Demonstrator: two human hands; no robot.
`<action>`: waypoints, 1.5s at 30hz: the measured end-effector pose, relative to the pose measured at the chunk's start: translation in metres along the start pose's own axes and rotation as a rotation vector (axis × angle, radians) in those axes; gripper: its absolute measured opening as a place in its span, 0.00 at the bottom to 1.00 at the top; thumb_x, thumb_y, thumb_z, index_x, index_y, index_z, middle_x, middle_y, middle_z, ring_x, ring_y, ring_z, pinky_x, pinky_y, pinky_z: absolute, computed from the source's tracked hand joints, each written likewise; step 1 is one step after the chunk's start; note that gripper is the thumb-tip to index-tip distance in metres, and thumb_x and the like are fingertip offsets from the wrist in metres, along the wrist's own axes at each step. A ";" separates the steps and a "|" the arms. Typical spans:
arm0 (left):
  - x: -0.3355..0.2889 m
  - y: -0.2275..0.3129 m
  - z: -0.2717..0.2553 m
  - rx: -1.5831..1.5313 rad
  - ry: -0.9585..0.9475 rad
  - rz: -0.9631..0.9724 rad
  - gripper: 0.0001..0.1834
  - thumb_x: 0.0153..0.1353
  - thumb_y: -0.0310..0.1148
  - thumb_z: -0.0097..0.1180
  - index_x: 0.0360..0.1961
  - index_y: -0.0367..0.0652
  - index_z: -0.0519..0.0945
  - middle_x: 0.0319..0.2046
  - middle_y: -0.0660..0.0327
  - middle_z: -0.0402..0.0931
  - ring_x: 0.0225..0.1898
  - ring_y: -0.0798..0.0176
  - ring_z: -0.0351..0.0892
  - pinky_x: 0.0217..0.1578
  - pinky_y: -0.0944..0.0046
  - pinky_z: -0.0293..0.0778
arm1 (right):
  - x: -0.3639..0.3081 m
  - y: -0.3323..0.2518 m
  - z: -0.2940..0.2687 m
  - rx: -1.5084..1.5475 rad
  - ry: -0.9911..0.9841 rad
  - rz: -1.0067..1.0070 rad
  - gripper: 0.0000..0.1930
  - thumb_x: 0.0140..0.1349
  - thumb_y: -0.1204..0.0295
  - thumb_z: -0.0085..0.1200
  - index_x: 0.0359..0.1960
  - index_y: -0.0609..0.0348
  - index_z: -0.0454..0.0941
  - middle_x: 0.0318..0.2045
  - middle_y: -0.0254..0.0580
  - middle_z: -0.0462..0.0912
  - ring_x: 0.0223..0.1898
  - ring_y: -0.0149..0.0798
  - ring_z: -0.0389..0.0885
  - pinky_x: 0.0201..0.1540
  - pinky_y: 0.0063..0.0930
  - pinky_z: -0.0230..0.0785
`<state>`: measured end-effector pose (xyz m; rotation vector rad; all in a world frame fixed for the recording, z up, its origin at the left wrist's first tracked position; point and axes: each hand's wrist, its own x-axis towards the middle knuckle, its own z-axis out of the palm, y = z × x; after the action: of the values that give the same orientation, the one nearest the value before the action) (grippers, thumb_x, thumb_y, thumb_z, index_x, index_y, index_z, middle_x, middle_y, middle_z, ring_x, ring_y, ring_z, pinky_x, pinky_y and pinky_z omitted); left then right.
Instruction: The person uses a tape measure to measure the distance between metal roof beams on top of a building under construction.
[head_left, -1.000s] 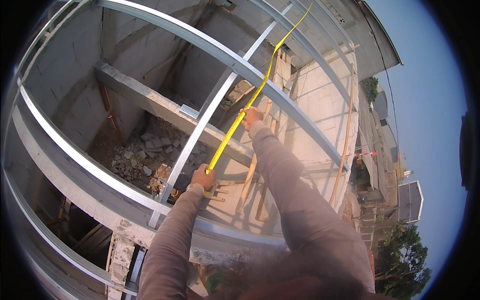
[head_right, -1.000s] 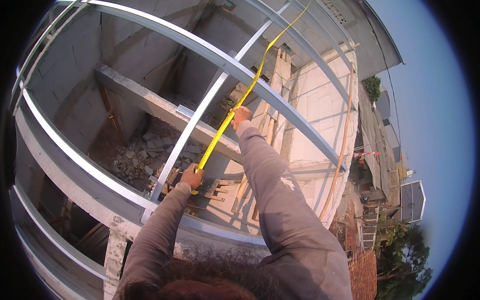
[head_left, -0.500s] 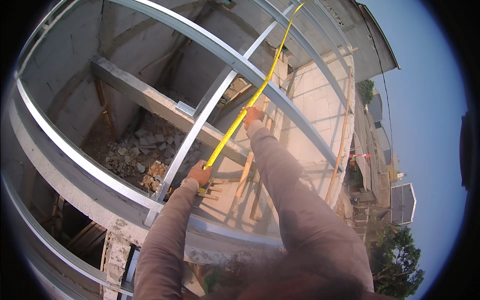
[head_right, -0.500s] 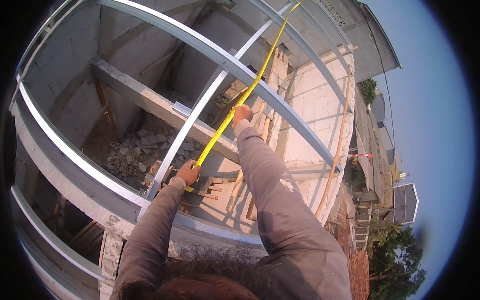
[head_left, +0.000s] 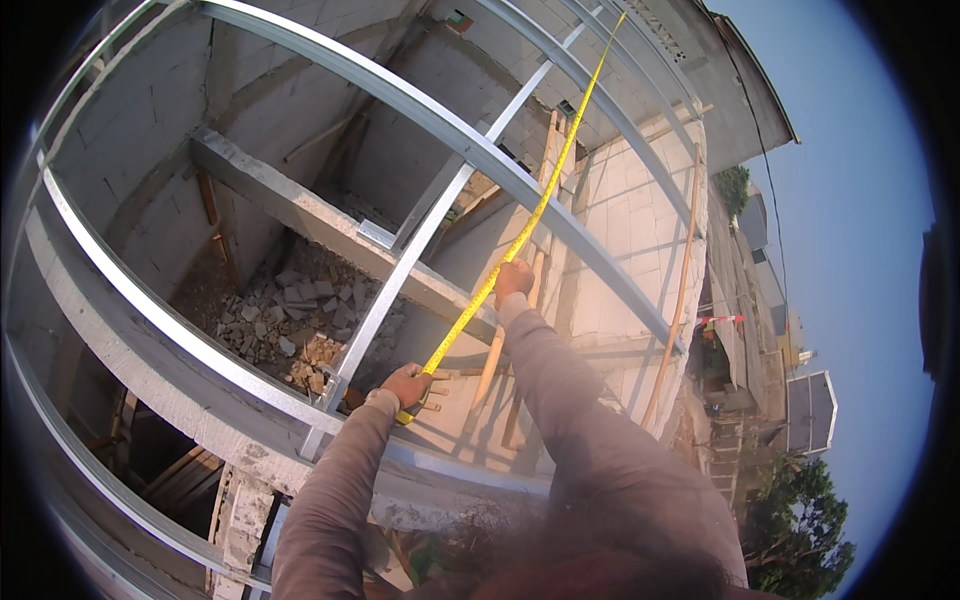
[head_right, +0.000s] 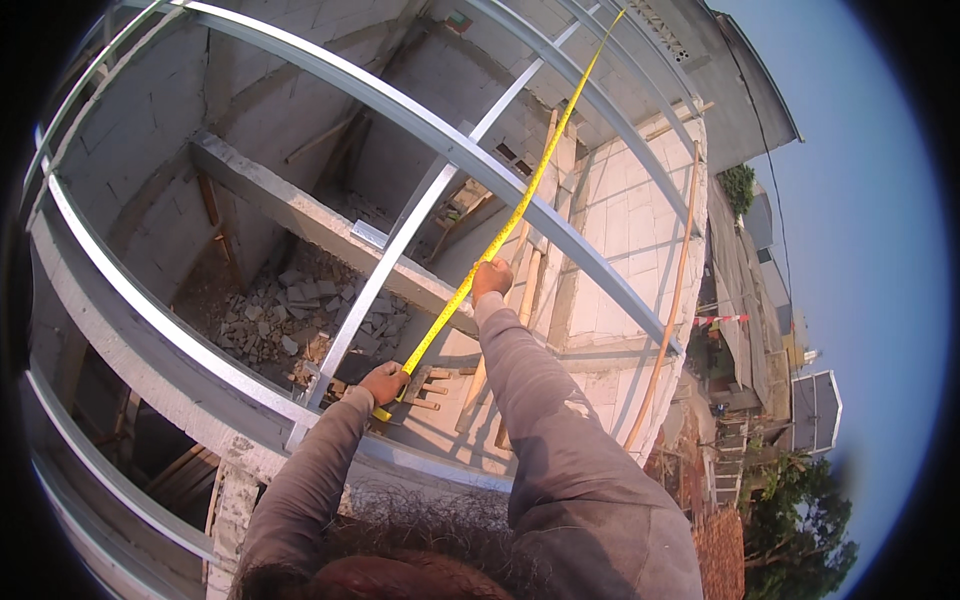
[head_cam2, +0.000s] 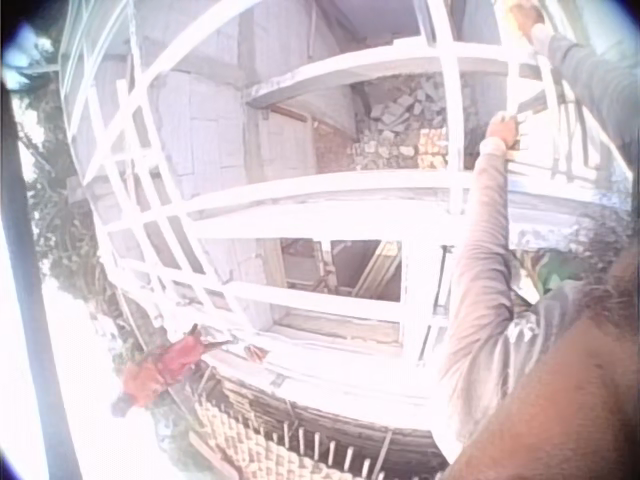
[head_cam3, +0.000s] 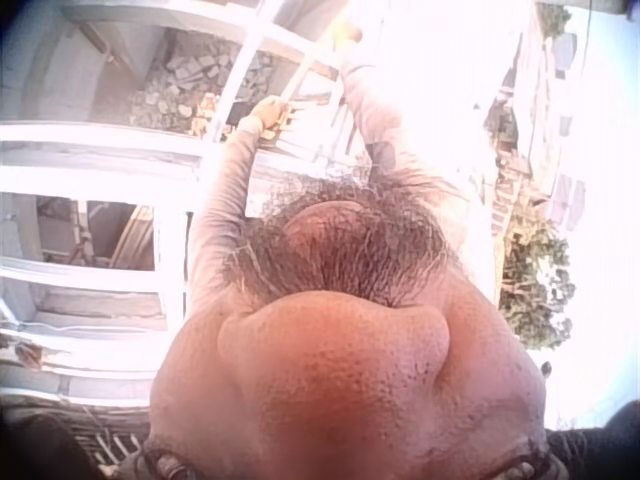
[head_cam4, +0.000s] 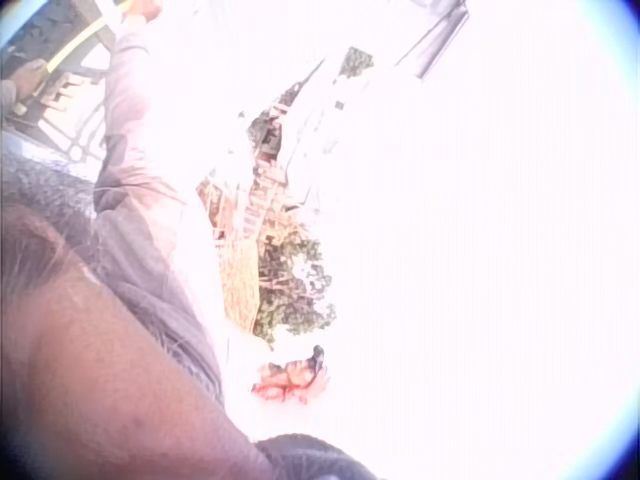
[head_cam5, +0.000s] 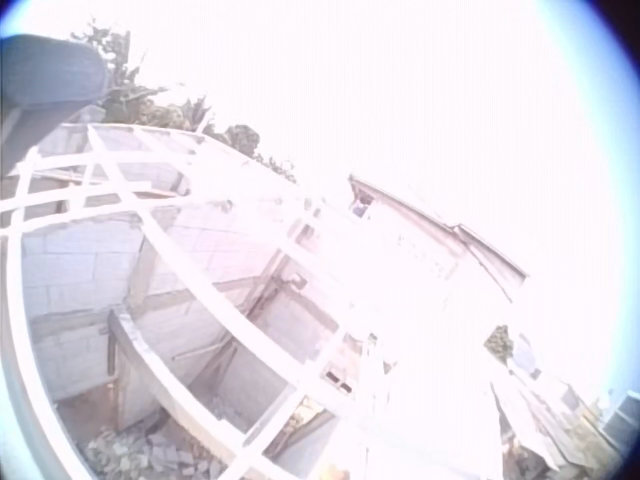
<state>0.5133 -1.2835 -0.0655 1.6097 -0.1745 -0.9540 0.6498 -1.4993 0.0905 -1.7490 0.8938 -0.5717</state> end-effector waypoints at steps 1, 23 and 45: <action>0.000 0.000 -0.001 -0.004 -0.006 -0.004 0.22 0.59 0.49 0.54 0.45 0.42 0.81 0.42 0.48 0.83 0.47 0.50 0.82 0.51 0.58 0.72 | -0.001 0.000 0.001 0.015 0.009 -0.003 0.10 0.61 0.78 0.52 0.42 0.67 0.79 0.35 0.45 0.82 0.36 0.37 0.79 0.39 0.32 0.70; 0.002 -0.020 0.018 0.054 -0.105 -0.023 0.19 0.63 0.45 0.51 0.43 0.41 0.81 0.43 0.51 0.82 0.46 0.54 0.79 0.50 0.61 0.71 | -0.011 0.017 -0.012 -0.399 0.132 -0.274 0.07 0.58 0.76 0.52 0.36 0.65 0.79 0.31 0.48 0.86 0.33 0.43 0.85 0.38 0.36 0.75; -0.007 -0.019 0.048 0.363 -0.404 0.387 0.19 0.67 0.43 0.43 0.52 0.49 0.79 0.58 0.49 0.72 0.62 0.46 0.69 0.62 0.54 0.64 | -0.020 0.009 -0.033 -0.851 0.031 -0.705 0.12 0.60 0.71 0.48 0.42 0.63 0.76 0.37 0.61 0.81 0.40 0.60 0.81 0.45 0.52 0.72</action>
<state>0.4702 -1.3106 -0.0775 1.6052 -0.9491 -0.9661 0.6112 -1.5042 0.0940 -2.8791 0.5348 -0.7172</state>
